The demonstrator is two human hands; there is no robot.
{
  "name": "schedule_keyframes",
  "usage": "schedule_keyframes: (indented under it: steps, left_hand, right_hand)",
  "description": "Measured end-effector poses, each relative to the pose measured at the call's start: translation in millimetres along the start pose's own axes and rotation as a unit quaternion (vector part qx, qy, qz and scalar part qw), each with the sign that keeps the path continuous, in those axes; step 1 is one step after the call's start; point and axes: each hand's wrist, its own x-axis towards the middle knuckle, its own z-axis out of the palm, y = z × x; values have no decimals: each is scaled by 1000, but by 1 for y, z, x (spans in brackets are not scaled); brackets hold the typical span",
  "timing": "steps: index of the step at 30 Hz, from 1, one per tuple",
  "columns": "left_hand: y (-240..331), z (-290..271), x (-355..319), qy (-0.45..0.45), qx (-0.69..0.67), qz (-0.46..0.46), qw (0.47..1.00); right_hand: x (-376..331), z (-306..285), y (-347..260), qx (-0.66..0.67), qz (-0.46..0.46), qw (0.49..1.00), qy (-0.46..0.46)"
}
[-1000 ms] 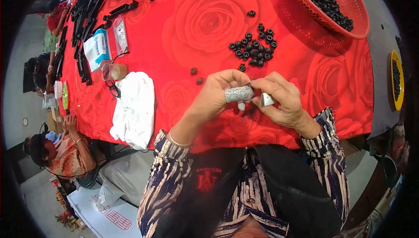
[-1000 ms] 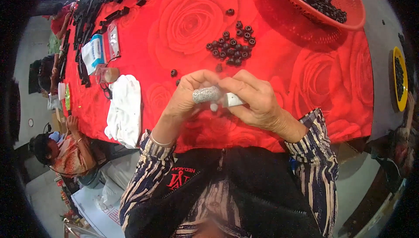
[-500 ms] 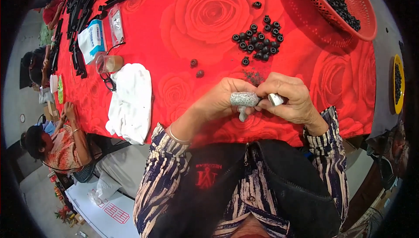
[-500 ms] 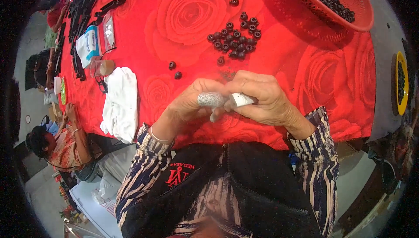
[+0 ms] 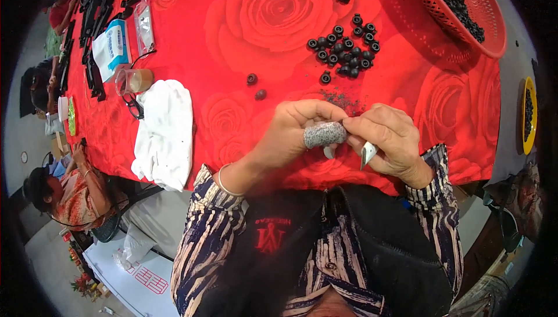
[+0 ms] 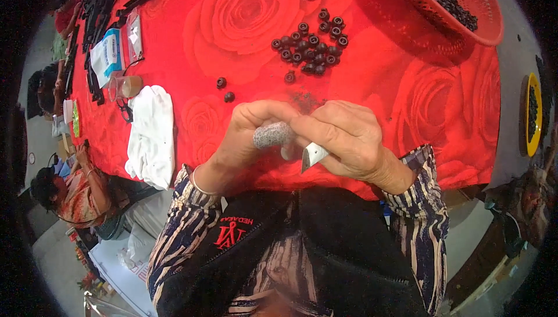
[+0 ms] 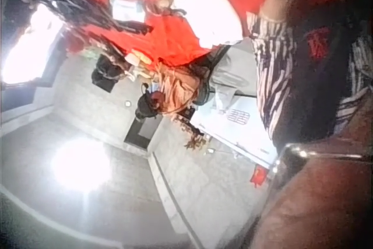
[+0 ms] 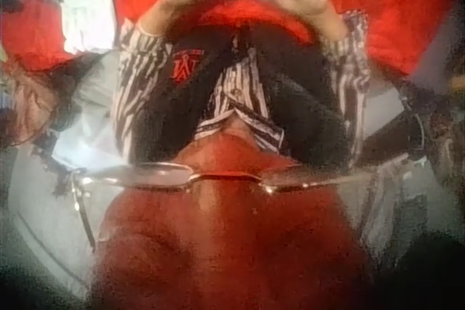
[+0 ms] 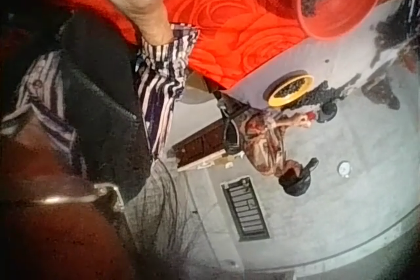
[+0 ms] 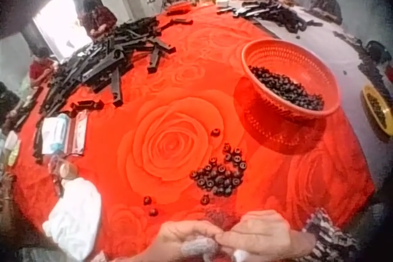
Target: The person cleans small black plastic or rubber rings on a table with a white cloth.
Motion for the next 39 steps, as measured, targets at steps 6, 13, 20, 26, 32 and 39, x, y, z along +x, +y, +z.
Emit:
schedule_keyframes:
  steps: [6,13,20,26,32,39]
  left_hand:
    - [2,1,1,21,34,19,999]
    - [8,1,1,-10,-8,-28,1000]
    - [0,4,1,14,45,96,994]
    - [1,2,1,1,81,123,989]
    - [0,2,1,20,91,114,989]
    - [3,6,0,37,77,87,993]
  right_hand:
    - [0,1,1,-39,-23,999,11]
    - [0,0,2,-45,-27,999,2]
    - [3,-9,5,22,37,999,-33]
    - [5,-15,3,118,205,968,-78]
    - [3,-6,2,42,194,978,-55]
    - [4,-6,3,7,183,981,-58]
